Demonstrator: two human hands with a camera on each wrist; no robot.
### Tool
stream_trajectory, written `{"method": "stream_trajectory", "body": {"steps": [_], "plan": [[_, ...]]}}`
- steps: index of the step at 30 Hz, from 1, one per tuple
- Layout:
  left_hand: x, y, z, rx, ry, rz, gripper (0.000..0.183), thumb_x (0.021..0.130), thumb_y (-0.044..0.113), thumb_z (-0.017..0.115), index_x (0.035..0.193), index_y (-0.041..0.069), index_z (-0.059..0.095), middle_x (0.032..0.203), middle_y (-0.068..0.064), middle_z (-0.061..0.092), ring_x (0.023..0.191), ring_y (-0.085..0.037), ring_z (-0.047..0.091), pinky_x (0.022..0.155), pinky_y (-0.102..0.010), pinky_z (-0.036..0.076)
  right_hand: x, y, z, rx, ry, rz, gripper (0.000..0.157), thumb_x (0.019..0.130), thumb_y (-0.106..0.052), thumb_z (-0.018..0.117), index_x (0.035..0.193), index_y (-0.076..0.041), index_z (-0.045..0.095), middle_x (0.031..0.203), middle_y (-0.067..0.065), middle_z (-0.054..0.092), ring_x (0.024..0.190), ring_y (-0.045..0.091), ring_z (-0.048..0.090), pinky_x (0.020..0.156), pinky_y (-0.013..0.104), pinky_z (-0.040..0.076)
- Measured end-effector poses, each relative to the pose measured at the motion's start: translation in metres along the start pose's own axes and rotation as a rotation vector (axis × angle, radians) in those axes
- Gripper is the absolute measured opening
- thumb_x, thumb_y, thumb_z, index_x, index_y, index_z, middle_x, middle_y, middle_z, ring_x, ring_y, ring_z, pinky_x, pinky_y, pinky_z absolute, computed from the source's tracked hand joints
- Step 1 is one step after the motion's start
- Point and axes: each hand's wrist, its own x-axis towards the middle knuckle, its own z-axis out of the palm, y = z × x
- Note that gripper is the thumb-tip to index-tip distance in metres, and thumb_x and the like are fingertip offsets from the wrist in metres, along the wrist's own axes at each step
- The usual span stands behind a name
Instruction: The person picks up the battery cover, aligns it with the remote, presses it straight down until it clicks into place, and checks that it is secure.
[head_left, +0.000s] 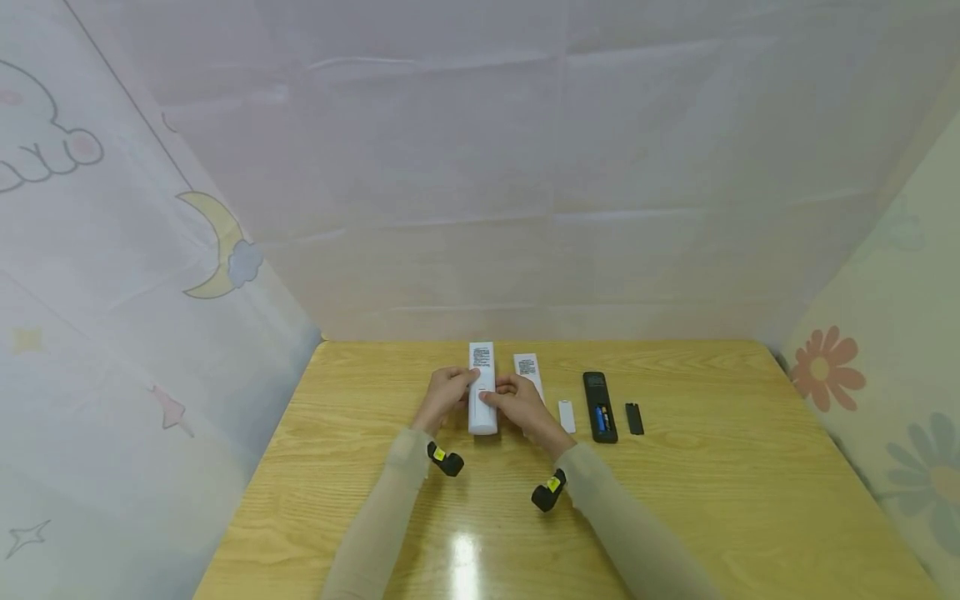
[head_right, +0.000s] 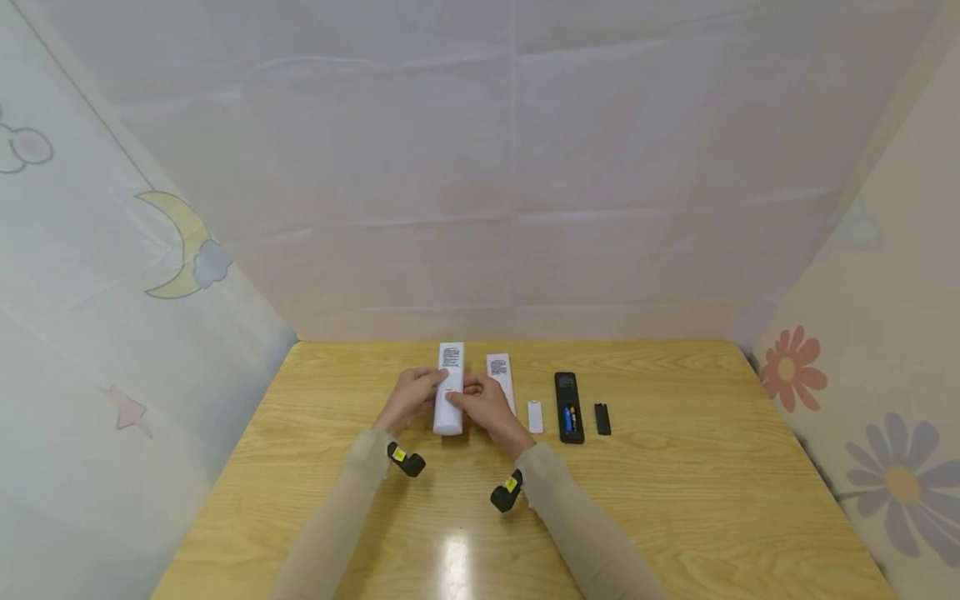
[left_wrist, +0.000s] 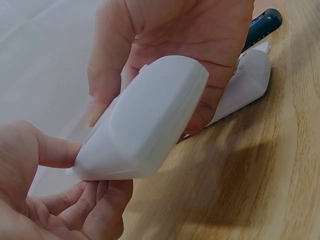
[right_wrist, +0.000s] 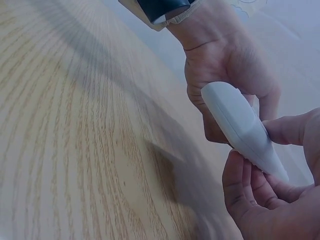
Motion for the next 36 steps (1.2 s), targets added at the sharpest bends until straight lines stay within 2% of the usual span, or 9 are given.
{"method": "stream_trajectory", "body": {"steps": [8, 13, 18, 24, 30, 36], "plan": [[-0.0004, 0.0001, 0.0006, -0.002, 0.003, 0.003, 0.046, 0.108, 0.036, 0.065, 0.134, -0.001, 0.068, 0.126, -0.015, 0.073, 0.110, -0.026, 0.073, 0.097, -0.040, 0.062, 0.0022, 0.0032, -0.0010, 0.011, -0.015, -0.017, 0.038, 0.098, -0.021, 0.078, 0.126, 0.001, 0.063, 0.111, 0.013, 0.066, 0.094, 0.022, 0.061, 0.085, 0.039, 0.057], [-0.0004, -0.0005, 0.0011, -0.009, 0.004, 0.006, 0.047, 0.108, 0.035, 0.065, 0.136, -0.003, 0.066, 0.126, -0.017, 0.073, 0.107, -0.026, 0.073, 0.093, -0.039, 0.063, 0.0040, 0.0032, -0.0021, 0.035, -0.034, -0.021, 0.037, 0.099, -0.018, 0.077, 0.127, 0.001, 0.063, 0.112, 0.014, 0.066, 0.096, 0.022, 0.063, 0.090, 0.041, 0.059], [-0.0004, 0.0015, 0.0015, -0.026, 0.004, 0.002, 0.048, 0.108, 0.034, 0.064, 0.137, -0.004, 0.065, 0.127, -0.018, 0.072, 0.108, -0.027, 0.073, 0.092, -0.038, 0.064, 0.0073, 0.0026, -0.0028, 0.032, -0.023, -0.011, 0.041, 0.098, -0.018, 0.078, 0.130, 0.003, 0.063, 0.114, 0.016, 0.067, 0.099, 0.023, 0.065, 0.093, 0.042, 0.060], [-0.0001, 0.0022, -0.0002, -0.017, 0.012, 0.001, 0.048, 0.108, 0.034, 0.064, 0.137, -0.004, 0.065, 0.126, -0.017, 0.072, 0.108, -0.026, 0.073, 0.091, -0.037, 0.064, 0.0089, -0.0003, -0.0028, 0.009, -0.025, 0.009, 0.048, 0.098, -0.023, 0.079, 0.134, 0.003, 0.062, 0.117, 0.016, 0.068, 0.101, 0.024, 0.066, 0.091, 0.038, 0.060], [0.0006, 0.0004, -0.0041, 0.016, -0.033, 0.005, 0.048, 0.109, 0.035, 0.061, 0.137, -0.004, 0.065, 0.126, -0.017, 0.073, 0.110, -0.027, 0.074, 0.093, -0.039, 0.064, 0.0076, 0.0012, -0.0040, -0.023, -0.031, 0.021, 0.048, 0.098, -0.024, 0.079, 0.135, 0.001, 0.063, 0.118, 0.015, 0.069, 0.103, 0.024, 0.067, 0.091, 0.038, 0.060], [0.0032, -0.0055, -0.0071, 0.035, -0.059, 0.023, 0.042, 0.109, 0.031, 0.063, 0.130, -0.004, 0.068, 0.125, -0.018, 0.073, 0.109, -0.026, 0.074, 0.094, -0.039, 0.063, 0.0075, 0.0050, -0.0045, -0.004, -0.047, 0.041, 0.050, 0.098, -0.025, 0.079, 0.139, -0.001, 0.062, 0.117, 0.014, 0.069, 0.100, 0.023, 0.068, 0.086, 0.038, 0.062]]}}
